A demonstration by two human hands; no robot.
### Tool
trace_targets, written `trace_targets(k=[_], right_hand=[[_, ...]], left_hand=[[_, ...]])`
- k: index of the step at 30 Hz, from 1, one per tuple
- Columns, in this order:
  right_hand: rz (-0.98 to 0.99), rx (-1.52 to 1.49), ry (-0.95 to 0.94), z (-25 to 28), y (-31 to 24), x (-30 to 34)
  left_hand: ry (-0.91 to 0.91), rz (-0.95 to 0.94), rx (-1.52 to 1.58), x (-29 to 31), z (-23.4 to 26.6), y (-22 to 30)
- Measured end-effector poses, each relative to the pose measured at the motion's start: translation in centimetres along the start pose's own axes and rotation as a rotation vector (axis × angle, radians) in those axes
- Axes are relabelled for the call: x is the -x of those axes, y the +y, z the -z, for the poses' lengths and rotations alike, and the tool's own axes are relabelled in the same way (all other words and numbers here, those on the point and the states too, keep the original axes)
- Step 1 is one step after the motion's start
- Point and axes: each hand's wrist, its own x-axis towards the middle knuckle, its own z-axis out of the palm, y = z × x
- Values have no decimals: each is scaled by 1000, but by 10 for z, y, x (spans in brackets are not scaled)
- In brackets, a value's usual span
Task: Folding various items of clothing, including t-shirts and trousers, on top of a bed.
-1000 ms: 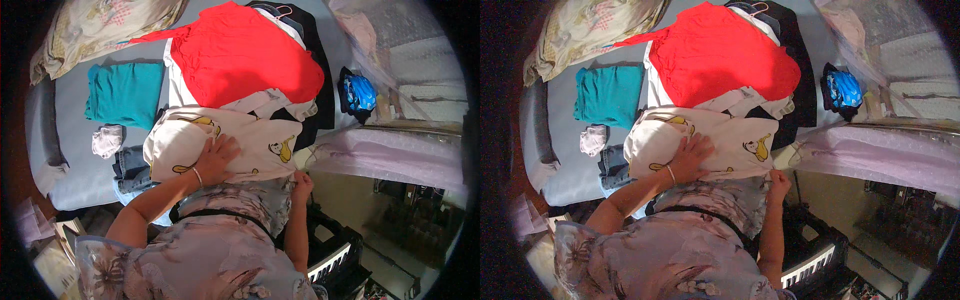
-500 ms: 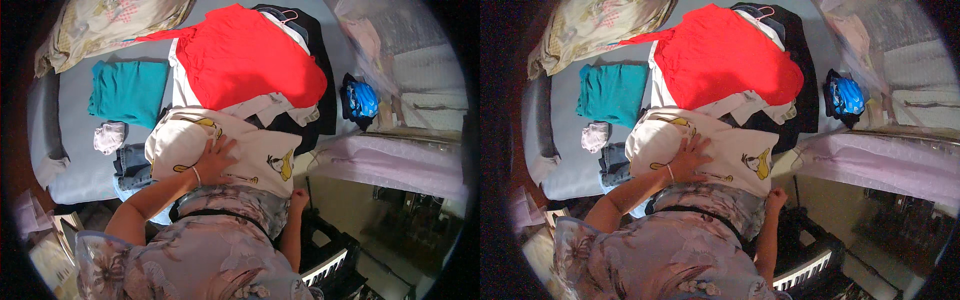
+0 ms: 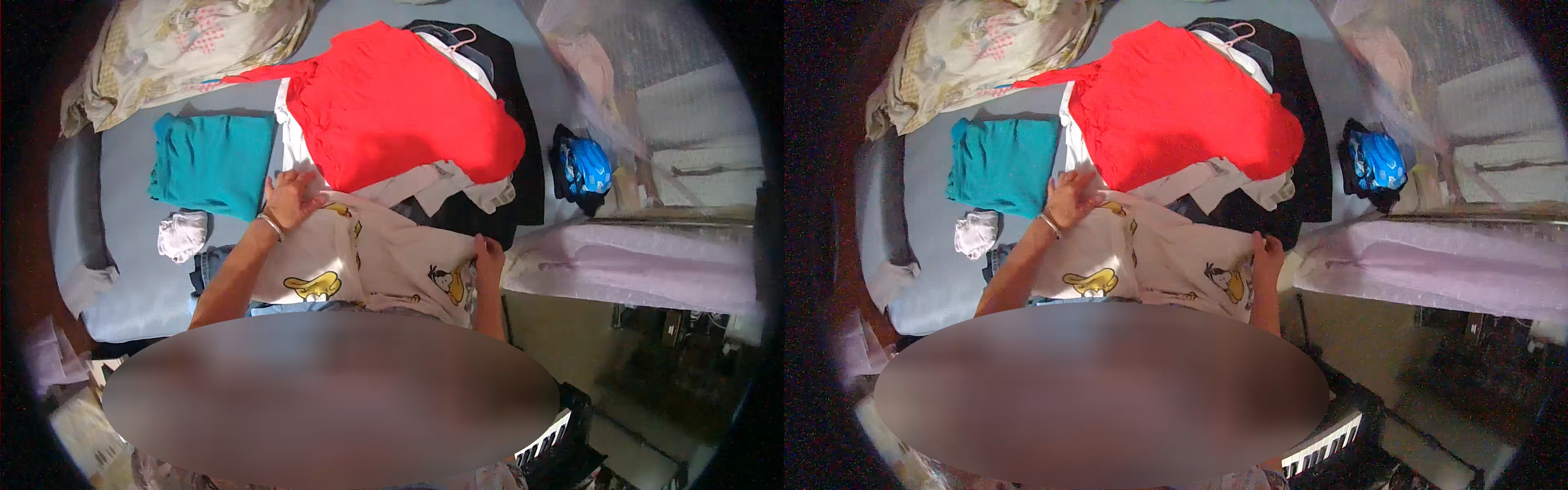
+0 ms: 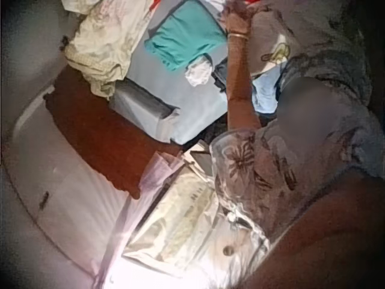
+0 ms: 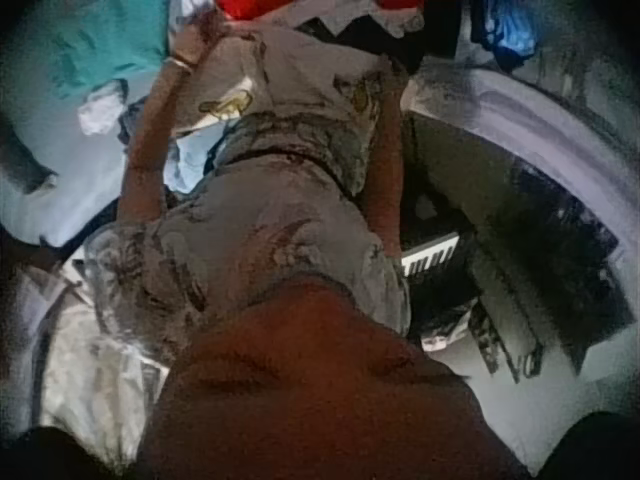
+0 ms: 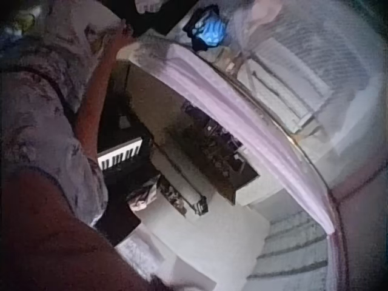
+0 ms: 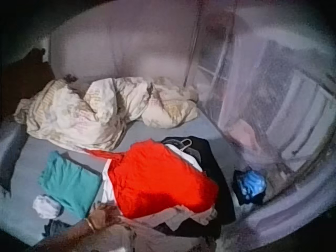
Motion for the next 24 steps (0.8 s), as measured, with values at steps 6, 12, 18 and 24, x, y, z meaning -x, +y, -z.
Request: trace_targets(k=[6, 12, 18, 24], right_hand=[[306, -72, -24, 3, -23, -28], [487, 86, 126, -28, -67, -57], [389, 159, 138, -15, -33, -24], [-400, 58, -154, 15, 19, 40]], left_hand=[[-191, -37, 669, 3, 32, -26], [45, 186, 523, -5, 9, -28], [134, 15, -73, 20, 7, 21], [-437, -487, 166, 65, -3, 114]])
